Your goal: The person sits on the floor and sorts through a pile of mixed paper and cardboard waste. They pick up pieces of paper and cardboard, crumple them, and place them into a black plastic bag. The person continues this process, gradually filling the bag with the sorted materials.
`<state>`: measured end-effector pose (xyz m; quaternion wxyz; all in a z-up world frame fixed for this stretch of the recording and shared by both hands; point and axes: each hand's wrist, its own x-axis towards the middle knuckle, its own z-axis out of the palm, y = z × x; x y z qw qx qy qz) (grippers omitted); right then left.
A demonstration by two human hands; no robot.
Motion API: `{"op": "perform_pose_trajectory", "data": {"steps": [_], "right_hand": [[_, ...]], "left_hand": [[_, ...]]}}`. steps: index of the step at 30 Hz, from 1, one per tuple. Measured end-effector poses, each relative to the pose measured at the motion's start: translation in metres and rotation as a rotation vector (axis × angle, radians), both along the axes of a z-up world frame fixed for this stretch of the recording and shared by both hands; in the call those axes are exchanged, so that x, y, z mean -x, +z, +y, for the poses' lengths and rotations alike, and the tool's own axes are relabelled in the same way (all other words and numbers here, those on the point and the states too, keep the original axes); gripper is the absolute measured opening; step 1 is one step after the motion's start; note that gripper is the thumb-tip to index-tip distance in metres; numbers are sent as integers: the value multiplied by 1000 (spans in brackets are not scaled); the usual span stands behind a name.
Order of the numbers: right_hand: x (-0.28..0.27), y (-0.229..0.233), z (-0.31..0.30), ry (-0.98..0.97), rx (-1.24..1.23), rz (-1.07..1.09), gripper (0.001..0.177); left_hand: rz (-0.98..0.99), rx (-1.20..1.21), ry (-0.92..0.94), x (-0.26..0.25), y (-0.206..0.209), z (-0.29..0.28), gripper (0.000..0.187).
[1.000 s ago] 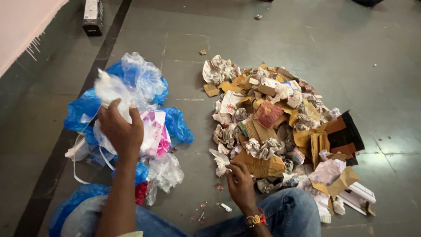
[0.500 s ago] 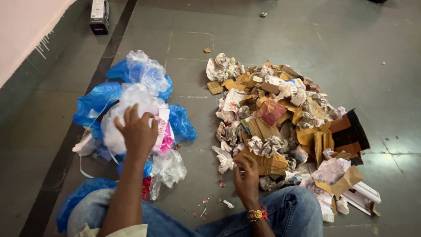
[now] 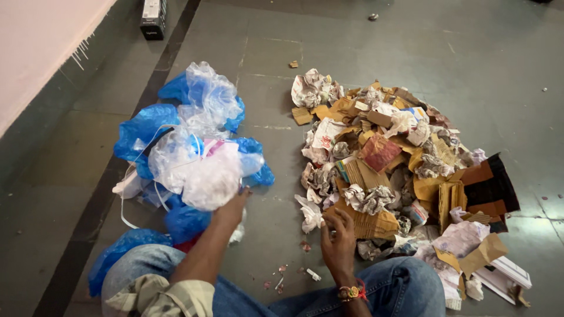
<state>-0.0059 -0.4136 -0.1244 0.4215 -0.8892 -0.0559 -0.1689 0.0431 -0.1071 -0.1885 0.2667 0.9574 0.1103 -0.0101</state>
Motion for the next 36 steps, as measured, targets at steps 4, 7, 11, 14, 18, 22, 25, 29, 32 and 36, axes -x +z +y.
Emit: {"op": "perform_pose_trajectory", "data": {"steps": [4,7,11,14,18,22,25,29,32,36], "right_hand": [[0,-2,-1,6,-23,38,20],[-1,-4,0,12,-19,16,19],[-2,-6,1,11,-23,9,19],[-2,-6,1,6,-22,3,20],[-1,-6,1,12,-13,27,20],[-1,-3,1,9,-26,28,20],[0,-2,1,21,-28,36,21],[1,-5,3,47,-52,34,20],[1,-6,6,59,-49,20,19],[1,-7,8,120,-25,-138,18]], "left_hand": [[-624,-783,20,-14,-49,35,50],[-369,-839,53,-10,-52,50,59],[-99,-852,109,-8,-34,70,73],[-63,-788,142,-10,-30,88,82],[-38,-811,168,-16,-27,107,80],[248,-624,70,-20,9,109,78],[532,-420,-31,-23,50,108,76],[368,-135,-76,-20,81,103,75],[223,269,-84,-5,96,104,80],[210,622,-7,18,123,98,71]]}}
